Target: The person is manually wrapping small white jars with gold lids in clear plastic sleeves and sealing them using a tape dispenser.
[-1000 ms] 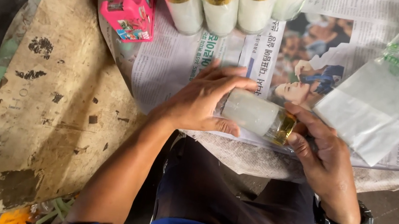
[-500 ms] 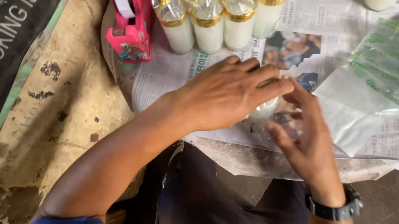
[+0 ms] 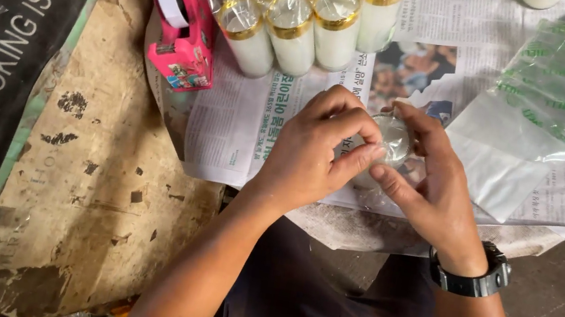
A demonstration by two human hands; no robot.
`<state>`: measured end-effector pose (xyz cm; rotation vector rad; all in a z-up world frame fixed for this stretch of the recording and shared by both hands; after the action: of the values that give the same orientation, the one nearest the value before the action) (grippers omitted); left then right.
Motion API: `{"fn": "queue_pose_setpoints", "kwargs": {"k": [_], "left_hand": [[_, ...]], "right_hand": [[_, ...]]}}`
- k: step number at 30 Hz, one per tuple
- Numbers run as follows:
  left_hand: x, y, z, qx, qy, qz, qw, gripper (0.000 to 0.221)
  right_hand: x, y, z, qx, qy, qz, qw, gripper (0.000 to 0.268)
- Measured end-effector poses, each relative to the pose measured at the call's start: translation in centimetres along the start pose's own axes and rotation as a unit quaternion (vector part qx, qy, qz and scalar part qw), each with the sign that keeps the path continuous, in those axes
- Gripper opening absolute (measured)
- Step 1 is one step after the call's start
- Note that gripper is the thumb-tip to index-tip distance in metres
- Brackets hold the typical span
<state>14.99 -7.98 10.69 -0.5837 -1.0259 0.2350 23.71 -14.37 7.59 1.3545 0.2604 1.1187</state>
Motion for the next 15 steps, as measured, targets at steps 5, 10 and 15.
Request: {"fn": "queue_pose_setpoints", "kwargs": {"k": [5,10,15], "left_hand": [[0.2,1.3,-0.7,-0.046,0.009,0.053,0.997,0.014],[0.2,1.8,-0.9,-0.071,0.006,0.075,0.995,0.014],[0.0,2.4,-1.4,-0.092,0.014,0.111,0.989,0.014]], "right_hand": [[0.5,-0.4,0.8,-0.047,-0.006,0.006,0.999,0.042],[0.1,0.6,0.5,-0.058,-0.036,0.063,0.996,0.035],[-0.4,3.0,0.3,-0.098,-0.088,0.179,0.975,0.033]]}}
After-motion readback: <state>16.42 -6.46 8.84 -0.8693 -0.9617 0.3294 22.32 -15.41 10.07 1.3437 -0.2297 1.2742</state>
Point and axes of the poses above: each hand's wrist, its own x-axis towards the middle knuckle, its own z-axis out of the back of the hand, y = z × x, the point moved 8 cm from there along x, towards the middle knuckle, and after that the axes turned 15 degrees about -y, right-handed, at the moved point
